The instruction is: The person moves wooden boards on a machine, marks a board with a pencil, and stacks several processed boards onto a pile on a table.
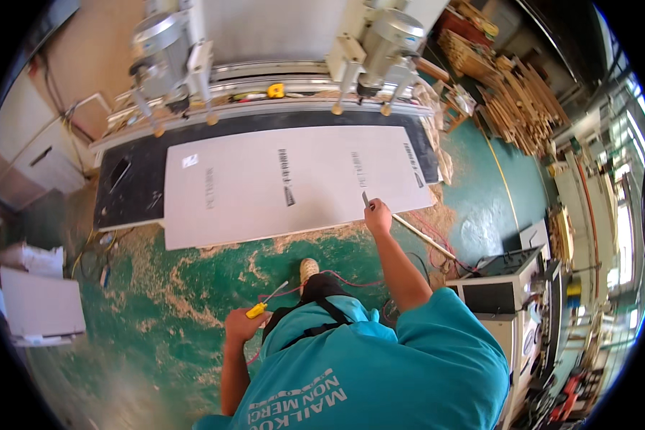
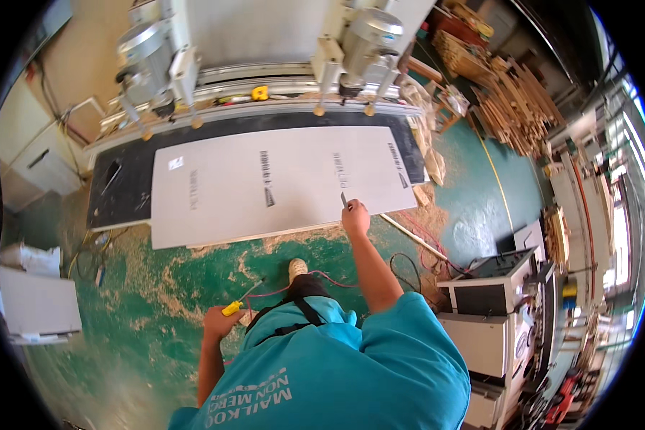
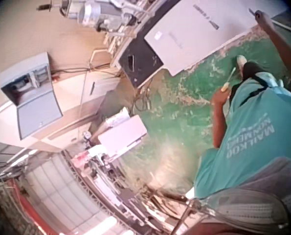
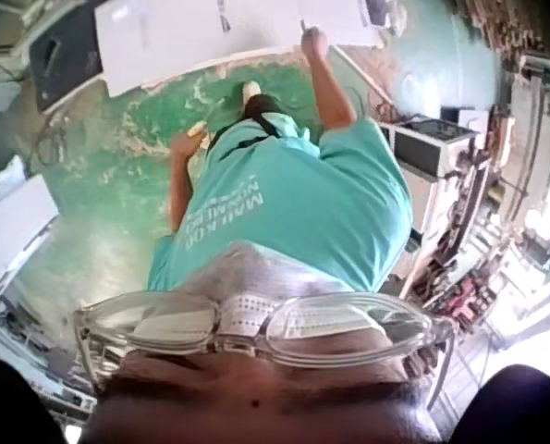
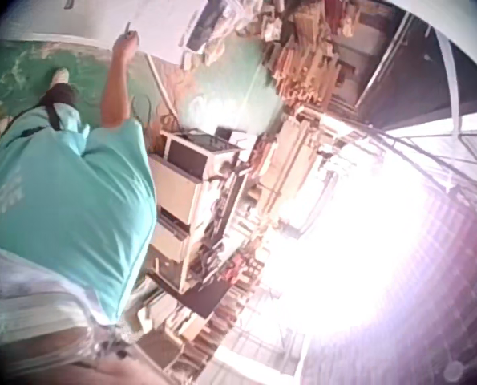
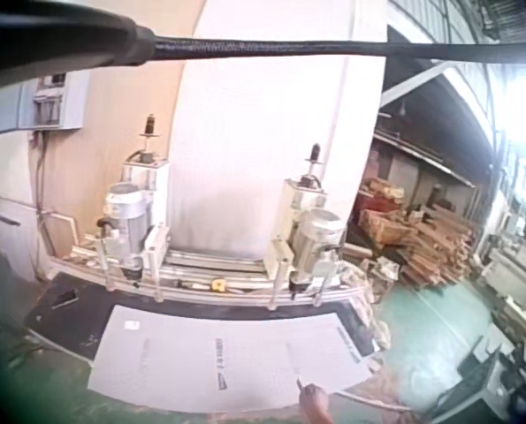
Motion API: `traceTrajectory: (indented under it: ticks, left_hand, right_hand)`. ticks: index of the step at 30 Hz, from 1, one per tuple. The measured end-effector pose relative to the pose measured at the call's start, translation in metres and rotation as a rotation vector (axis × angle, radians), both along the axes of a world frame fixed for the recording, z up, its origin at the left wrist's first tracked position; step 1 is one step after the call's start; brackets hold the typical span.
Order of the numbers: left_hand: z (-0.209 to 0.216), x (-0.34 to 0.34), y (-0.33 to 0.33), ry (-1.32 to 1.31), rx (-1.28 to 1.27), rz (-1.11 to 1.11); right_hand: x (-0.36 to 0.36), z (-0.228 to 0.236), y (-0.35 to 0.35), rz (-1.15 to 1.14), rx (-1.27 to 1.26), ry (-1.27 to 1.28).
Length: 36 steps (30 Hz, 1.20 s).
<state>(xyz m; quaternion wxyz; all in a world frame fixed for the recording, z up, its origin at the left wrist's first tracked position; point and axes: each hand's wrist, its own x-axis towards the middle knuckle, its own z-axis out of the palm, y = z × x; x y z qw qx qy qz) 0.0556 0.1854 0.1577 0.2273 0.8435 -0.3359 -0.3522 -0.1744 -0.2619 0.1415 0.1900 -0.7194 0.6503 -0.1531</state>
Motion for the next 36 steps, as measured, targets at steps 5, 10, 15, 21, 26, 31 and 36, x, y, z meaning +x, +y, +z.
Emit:
traceTrajectory:
  ticks: [5,10,15,21,26,31,36]
  left_hand:
    - [0.018,-0.03,-0.096,0.212,-0.032,0.074]
    - [-0.03,-0.054,-0.177,0.147,0.016,0.112]
    - [0.001,-0.118,-0.268,0.201,0.165,0.184]
    - [0.018,-0.188,-0.32,0.317,0.16,0.352]
    - [0.019,-0.198,-0.358,0.398,0.199,0.443]
    - [0.013,-0.204,-0.39,0.403,0.162,0.445]
    - [0.016,-0.21,-0.412,0.367,0.153,0.369]
  right_hand:
    - [-0.024,-0.049,-0.007,0.609,0.028,-0.175]
    - [0.014,-0.072,-0.102,0.559,-0.068,-0.237]
    - [-0.003,-0.1,-0.317,0.556,-0.146,-0.014]
    - [-0.12,-0.085,-0.536,0.158,-0.343,0.308]
    - [-0.09,-0.055,-0.553,0.978,-0.565,0.076]
    - [-0.135,-0.052,-0.502,1.177,-0.238,0.336]
    - [-0.17,-0.02,-0.475,1.292,0.067,0.566]
